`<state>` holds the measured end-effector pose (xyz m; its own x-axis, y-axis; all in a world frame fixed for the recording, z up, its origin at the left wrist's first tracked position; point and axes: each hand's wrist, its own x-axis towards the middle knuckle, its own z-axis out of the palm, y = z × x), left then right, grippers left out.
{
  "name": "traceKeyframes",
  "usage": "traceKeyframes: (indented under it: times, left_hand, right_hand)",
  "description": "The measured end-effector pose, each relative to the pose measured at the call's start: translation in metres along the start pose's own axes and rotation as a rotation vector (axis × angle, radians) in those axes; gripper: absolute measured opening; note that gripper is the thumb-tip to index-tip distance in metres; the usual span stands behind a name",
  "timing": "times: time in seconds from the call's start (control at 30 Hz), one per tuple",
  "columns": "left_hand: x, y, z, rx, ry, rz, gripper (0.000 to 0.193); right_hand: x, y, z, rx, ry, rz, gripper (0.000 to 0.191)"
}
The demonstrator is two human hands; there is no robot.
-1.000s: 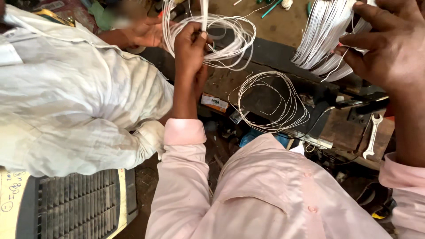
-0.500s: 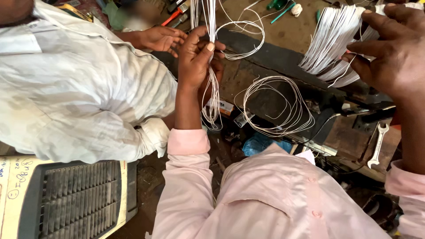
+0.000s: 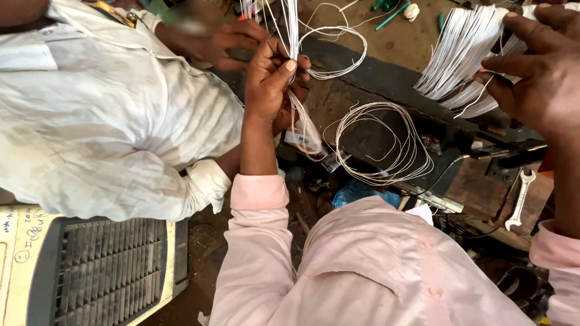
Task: The person operates a manual wire-winding machine, turning a handwheel to wind white insulated wire onto a spool. Another person assists by gathering the wound wire into coils and handing them to the person.
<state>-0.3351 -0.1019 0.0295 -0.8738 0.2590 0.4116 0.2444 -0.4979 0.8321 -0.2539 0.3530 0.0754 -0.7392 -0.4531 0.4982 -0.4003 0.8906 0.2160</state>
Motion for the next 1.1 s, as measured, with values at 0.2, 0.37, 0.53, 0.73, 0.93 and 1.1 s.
traceKeyframes:
  times: [0.2,0.37,0.53,0.73,0.93,1.1]
  left_hand:
    - [-0.002,-0.001,-0.006,-0.029,0.067,-0.055,0.017]
    - [-0.003,-0.003,-0.009,-0.044,0.136,-0.017,0.011]
    - [-0.004,-0.004,-0.009,0.005,0.183,0.016,0.01]
    - [-0.002,-0.002,-0.004,0.104,0.177,-0.067,0.01]
    - [0.007,0.009,-0.001,0.27,0.026,-0.099,0.025]
    - [0.0,0.006,-0.003,0.94,0.124,0.354,0.031]
  right_hand:
    - [0.001,0.003,0.002,0.016,-0.005,-0.004,0.028]
    - [-0.001,0.003,0.004,0.029,-0.032,0.002,0.029]
    - [-0.001,0.004,0.005,0.03,-0.01,0.001,0.031]
    - [0.004,0.005,0.003,0.099,0.001,-0.038,0.029]
    - [0.006,-0.002,-0.002,0.214,0.007,-0.023,0.024]
    - [0.006,-0.005,-0.001,0.238,0.002,0.011,0.023]
